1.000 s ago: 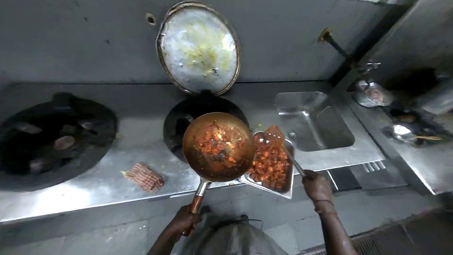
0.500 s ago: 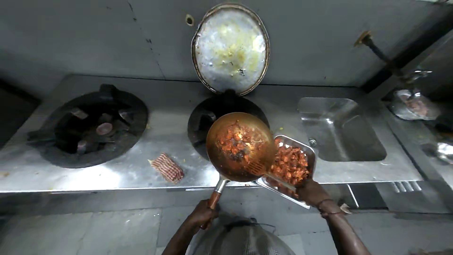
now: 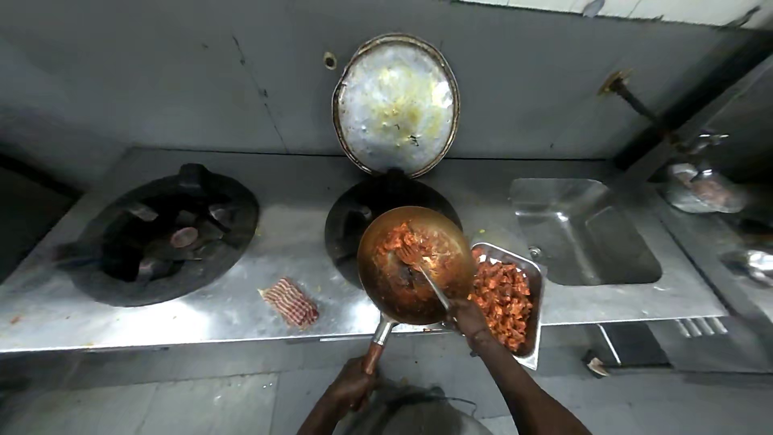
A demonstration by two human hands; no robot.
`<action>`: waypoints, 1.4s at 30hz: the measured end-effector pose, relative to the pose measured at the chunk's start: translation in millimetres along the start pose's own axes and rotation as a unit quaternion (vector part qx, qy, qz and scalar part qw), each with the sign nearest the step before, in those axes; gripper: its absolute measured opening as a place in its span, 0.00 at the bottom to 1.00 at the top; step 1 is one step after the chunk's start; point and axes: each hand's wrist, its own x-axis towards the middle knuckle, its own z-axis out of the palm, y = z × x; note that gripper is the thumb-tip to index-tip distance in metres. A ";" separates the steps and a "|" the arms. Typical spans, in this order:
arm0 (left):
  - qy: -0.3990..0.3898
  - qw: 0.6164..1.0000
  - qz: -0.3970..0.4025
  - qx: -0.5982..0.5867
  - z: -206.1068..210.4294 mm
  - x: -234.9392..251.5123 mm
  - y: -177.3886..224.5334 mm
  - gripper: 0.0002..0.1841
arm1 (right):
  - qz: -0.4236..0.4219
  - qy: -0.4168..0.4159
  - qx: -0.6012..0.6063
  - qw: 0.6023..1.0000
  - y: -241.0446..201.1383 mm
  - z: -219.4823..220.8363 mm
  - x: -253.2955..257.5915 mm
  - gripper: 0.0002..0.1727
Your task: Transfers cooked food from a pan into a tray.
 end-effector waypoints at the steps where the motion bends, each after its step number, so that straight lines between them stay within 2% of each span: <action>1: -0.001 1.000 0.002 0.001 0.3 -0.3 0.0 0.19 | -0.001 0.002 0.011 1.000 5.5 -4.5 -3.7 0.14; 6: 0.007 1.000 0.005 -0.003 -1.6 -1.3 -4.4 0.17 | 0.002 0.013 0.063 0.998 22.3 -33.9 -38.9 0.13; 12: 0.030 0.999 0.002 0.012 1.2 2.6 -7.5 0.17 | 0.012 0.070 0.106 0.992 39.8 -94.7 -106.4 0.13; 17: 0.027 1.000 -0.002 0.012 1.1 -1.7 -4.1 0.13 | 0.014 0.188 -0.004 0.982 61.2 -146.9 -153.9 0.13; 21: 0.024 1.000 -0.005 0.004 2.1 -3.2 -1.3 0.13 | 0.024 0.266 -0.175 0.948 83.3 -164.1 -154.5 0.12; 26: 0.015 1.000 0.004 -0.004 1.3 -2.3 -3.1 0.10 | 0.110 0.232 -0.336 0.906 76.2 -142.8 -130.7 0.15; 35: 0.015 1.000 0.014 -0.017 4.3 -0.9 -6.8 0.11 | 0.074 0.266 -0.411 0.869 68.2 -163.7 -142.9 0.15; 39: 0.014 1.000 0.006 -0.016 6.2 0.1 -5.9 0.13 | 0.006 0.294 -0.328 0.898 43.0 -172.2 -142.6 0.15; 42: 0.016 1.000 0.003 -0.006 5.4 0.1 -4.6 0.15 | -0.049 0.250 -0.307 0.917 19.6 -167.8 -132.4 0.12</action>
